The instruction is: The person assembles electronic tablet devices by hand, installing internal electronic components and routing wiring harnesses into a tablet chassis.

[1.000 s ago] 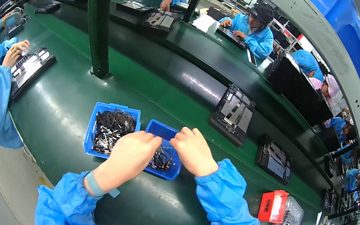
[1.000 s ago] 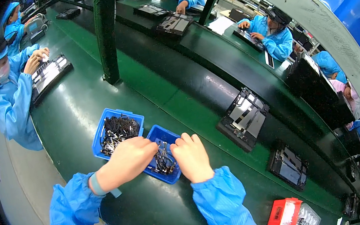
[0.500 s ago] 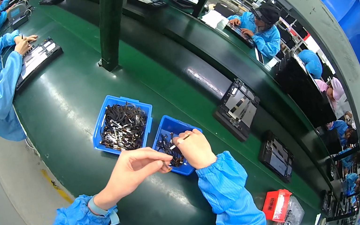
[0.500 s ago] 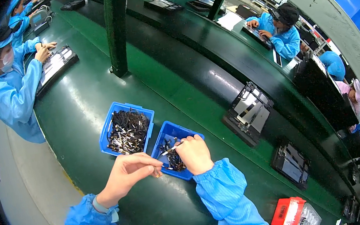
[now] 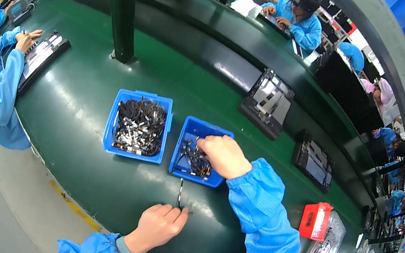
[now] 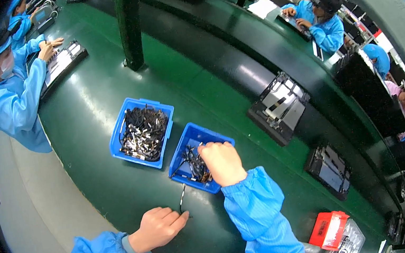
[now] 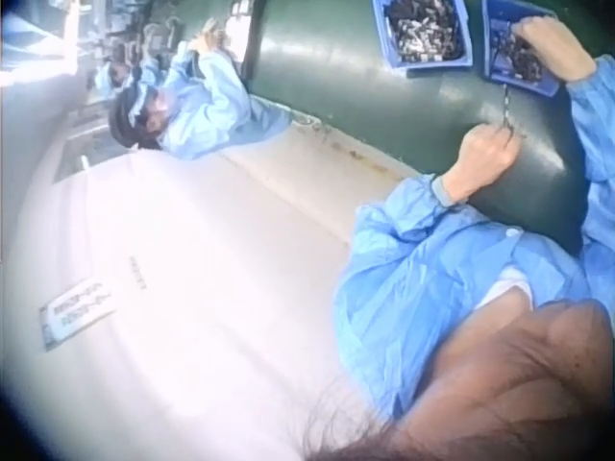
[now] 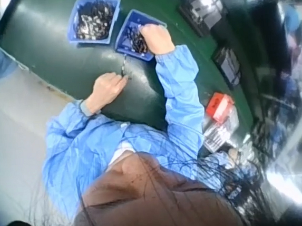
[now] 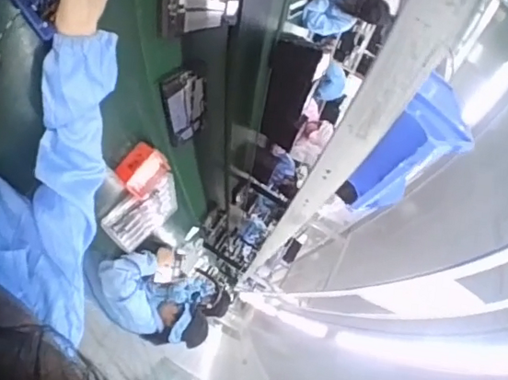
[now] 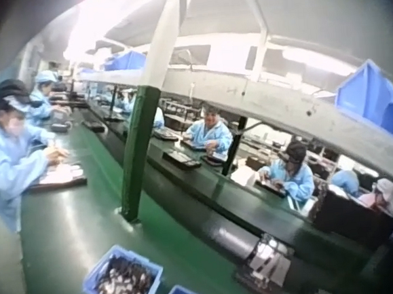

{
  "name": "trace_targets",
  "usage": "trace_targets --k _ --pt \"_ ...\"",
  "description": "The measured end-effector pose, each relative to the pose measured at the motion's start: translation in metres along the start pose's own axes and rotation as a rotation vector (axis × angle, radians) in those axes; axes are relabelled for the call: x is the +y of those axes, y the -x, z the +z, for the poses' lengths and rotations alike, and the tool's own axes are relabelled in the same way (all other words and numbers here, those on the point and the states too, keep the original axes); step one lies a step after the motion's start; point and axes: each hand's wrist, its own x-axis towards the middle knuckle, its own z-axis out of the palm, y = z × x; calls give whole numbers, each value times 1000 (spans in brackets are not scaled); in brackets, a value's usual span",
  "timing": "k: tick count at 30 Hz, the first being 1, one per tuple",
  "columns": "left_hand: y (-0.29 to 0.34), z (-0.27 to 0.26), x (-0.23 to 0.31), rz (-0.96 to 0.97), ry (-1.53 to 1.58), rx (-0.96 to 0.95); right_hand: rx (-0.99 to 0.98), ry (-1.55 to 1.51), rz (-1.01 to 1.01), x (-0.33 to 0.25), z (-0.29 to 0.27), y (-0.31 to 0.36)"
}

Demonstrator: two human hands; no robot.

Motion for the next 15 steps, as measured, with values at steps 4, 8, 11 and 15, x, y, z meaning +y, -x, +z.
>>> trace_targets --k 4,8,11,15 --pt "-12 9 22 -38 -30 0 -28 -109 -1 12 -5 -5" --pt "-19 -14 31 -75 114 -115 -31 -150 7 9 -6 -7" --pt "-19 -10 0 6 144 16 -65 -125 25 6 -7 -3" --pt "-13 -18 -15 83 126 -103 -119 -194 79 5 -15 7"
